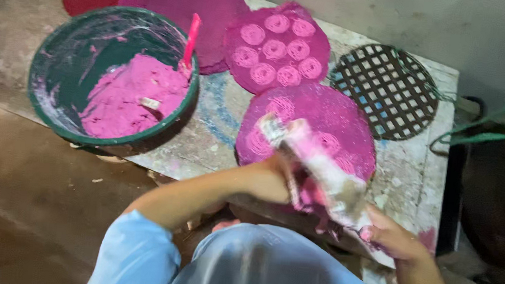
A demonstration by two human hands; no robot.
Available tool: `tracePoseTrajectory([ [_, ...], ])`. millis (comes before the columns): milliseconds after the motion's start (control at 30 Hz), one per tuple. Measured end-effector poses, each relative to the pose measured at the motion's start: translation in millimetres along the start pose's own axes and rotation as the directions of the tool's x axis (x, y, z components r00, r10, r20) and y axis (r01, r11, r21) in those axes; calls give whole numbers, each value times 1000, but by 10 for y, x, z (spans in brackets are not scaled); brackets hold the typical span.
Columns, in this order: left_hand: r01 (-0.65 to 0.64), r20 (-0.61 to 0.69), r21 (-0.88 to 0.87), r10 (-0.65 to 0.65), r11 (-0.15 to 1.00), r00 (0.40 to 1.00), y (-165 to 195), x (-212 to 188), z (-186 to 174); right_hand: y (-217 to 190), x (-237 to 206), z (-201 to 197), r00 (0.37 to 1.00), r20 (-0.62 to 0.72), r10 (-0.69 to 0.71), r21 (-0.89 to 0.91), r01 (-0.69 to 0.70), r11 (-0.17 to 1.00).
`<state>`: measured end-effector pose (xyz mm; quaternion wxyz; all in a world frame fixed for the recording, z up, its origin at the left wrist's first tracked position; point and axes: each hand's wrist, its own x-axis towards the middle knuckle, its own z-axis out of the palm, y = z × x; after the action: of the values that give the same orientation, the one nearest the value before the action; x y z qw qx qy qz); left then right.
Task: The person uses a handheld extruder to pipe pink paste into circular swirls on round woven trays. They repeatedly refill the extruder from a green bowl and continue filling the tray with evenly spaced swirls.
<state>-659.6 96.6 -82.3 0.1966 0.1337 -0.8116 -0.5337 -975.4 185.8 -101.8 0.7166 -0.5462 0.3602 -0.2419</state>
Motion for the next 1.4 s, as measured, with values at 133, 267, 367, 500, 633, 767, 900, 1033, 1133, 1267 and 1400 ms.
tracePoseTrajectory([
  [133, -171, 203, 101, 148, 980, 968, -297, 764, -2, 692, -607, -136, 985, -167, -40, 174, 70, 982],
  [267, 49, 113, -284, -18, 958, 993, -817, 1424, -795, 1058, -1202, -74, 869, -474, -145, 149, 242, 959],
  [367, 513, -505, 551, -226, 658, 833, -1069, 1638, -1309, 1348, -1550, -35, 762, -624, -175, 220, 386, 896],
  [500, 511, -339, 717, -404, 474, 850, -1268, 1595, -1485, 1718, -1735, -99, 720, -645, -257, 314, 556, 770],
  [633, 722, -490, 365, -537, 589, 686, -1314, 1380, -1553, 1750, -1742, -55, 701, -709, -76, 349, 443, 826],
  [767, 627, -487, 210, -476, 750, 733, -1430, 812, -1512, 1469, -1420, 70, 724, -677, -132, 317, 449, 836],
  [900, 571, -596, -271, -600, 775, 533, -1545, -10, -1048, 1145, -863, 44, 809, -583, -72, 337, 322, 885],
  [1033, 336, -507, -723, -794, 604, 336, -1576, -616, -198, 1016, -288, -50, 917, -387, -99, 341, 242, 908],
  [1133, 151, -564, -763, -762, 628, 318, -1448, -909, 421, 1007, 71, -101, 933, -350, -82, 210, 164, 964],
  [1267, 276, -974, -53, -110, 960, 196, -1191, -1149, 363, 924, 530, -213, 987, -162, 19, 254, 23, 967],
  [1400, -643, -651, -757, -199, 112, 732, -894, -1256, -454, 769, 947, -57, 965, -22, 261, 140, -255, 957],
])
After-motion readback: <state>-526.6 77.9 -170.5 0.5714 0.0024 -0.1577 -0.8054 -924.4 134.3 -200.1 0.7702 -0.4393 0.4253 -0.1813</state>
